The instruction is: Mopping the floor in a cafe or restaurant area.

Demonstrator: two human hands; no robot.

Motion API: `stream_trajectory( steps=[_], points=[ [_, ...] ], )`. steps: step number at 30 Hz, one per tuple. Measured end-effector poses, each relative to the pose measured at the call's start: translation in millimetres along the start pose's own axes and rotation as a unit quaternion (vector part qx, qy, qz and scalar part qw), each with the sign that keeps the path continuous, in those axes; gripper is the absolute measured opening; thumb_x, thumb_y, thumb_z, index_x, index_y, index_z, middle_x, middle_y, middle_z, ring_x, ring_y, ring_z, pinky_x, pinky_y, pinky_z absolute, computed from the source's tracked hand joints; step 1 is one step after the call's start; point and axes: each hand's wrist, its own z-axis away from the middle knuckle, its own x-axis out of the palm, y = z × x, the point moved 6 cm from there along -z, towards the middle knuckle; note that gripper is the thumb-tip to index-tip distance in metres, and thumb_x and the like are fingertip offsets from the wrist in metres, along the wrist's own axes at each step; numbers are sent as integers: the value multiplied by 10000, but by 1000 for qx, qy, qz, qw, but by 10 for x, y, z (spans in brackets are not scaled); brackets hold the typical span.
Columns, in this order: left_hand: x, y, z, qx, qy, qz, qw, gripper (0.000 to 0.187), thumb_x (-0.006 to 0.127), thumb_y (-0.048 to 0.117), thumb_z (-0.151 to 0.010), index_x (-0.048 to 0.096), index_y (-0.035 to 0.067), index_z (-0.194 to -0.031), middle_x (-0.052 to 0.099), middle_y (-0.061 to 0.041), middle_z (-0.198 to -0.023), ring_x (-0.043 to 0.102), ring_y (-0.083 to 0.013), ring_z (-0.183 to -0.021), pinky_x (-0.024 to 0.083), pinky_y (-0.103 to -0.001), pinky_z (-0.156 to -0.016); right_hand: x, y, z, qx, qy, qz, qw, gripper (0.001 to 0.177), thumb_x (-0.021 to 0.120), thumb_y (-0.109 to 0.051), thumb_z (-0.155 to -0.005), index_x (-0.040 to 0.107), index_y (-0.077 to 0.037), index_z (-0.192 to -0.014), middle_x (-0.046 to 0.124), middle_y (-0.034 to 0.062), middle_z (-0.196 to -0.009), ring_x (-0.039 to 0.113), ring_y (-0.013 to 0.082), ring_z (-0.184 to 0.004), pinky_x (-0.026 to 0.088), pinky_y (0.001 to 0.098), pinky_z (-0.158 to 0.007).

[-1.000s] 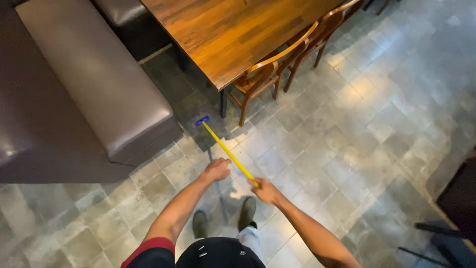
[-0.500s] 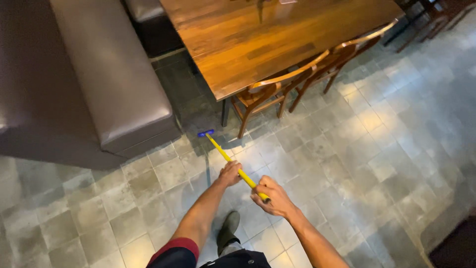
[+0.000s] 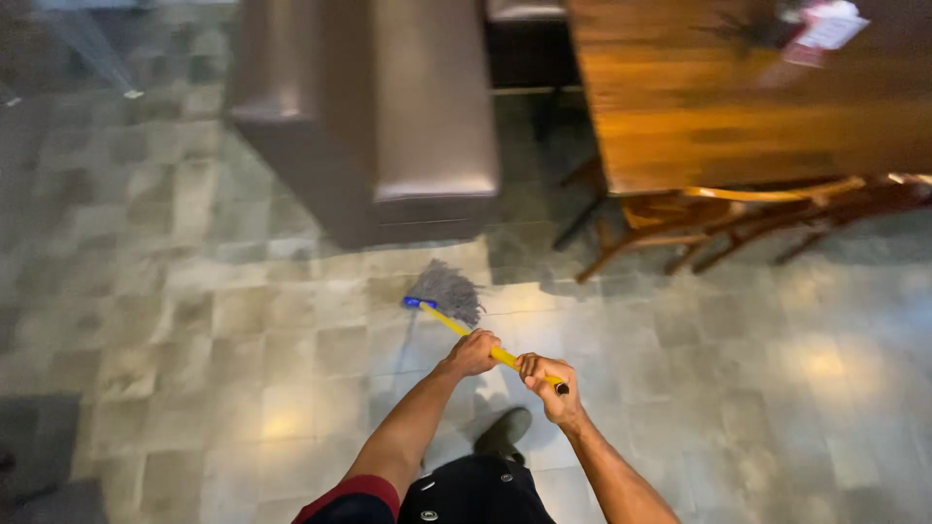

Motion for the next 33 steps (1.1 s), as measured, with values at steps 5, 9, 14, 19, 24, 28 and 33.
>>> stream_trajectory(
  steps=[5,9,14,19,24,28,33],
  points=[
    [-733,-1166,1345,-91,42,-87,991,137,718,236,-795,709,118,-863,698,-117,-968,650,-356,-1009,529,-492,-881,1402,625,-296,9,-105,-47,993,299,603,-113,-919,438,-53,-678,508,73,-661,519,230,-675,491,469,-919],
    [-1049,-2225,2452,-188,155,-175,954,164,735,254,-779,706,142,-895,684,-133,-929,674,-357,-927,570,-514,-740,2525,925,-481,29,-236,-26,971,283,599,-122,-993,512,-5,-750,577,90,-764,567,240,-778,510,454,-953],
    [-1646,-2300,3136,-376,126,-153,905,245,694,304,-880,649,155,-1068,639,-120,-1113,634,-341,-1109,568,-501,-877,3297,1276,-586,69,-332,-30,940,163,602,-41,-959,560,14,-812,632,105,-854,600,238,-844,504,381,-841],
    [-1337,-2119,3119,-494,-13,-91,865,319,666,266,-912,641,172,-1216,563,-127,-1327,553,-357,-1285,517,-529,-1002,3110,1139,-439,50,-379,21,924,162,607,-14,-970,589,24,-814,603,124,-790,586,231,-783,491,361,-749],
    [-527,-1546,2204,-332,7,-150,931,205,662,314,-917,721,172,-1053,678,-82,-1161,648,-345,-1139,562,-529,-910,1980,760,-159,79,-322,73,940,266,600,-6,-974,502,31,-730,518,144,-710,492,271,-664,444,392,-653],
    [0,-589,1237,-258,1,-125,958,200,717,257,-796,752,195,-984,710,-79,-1074,661,-339,-1053,566,-511,-843,899,111,94,38,-259,117,958,243,596,-4,-969,535,21,-735,554,134,-711,574,283,-730,506,408,-747],
    [799,493,244,-61,21,-53,997,109,692,256,-852,738,162,-881,744,-105,-941,700,-382,-904,566,-510,-820,-79,-678,261,52,-171,192,965,256,596,18,-921,523,-4,-676,539,105,-655,589,270,-665,516,406,-723]
  ],
)
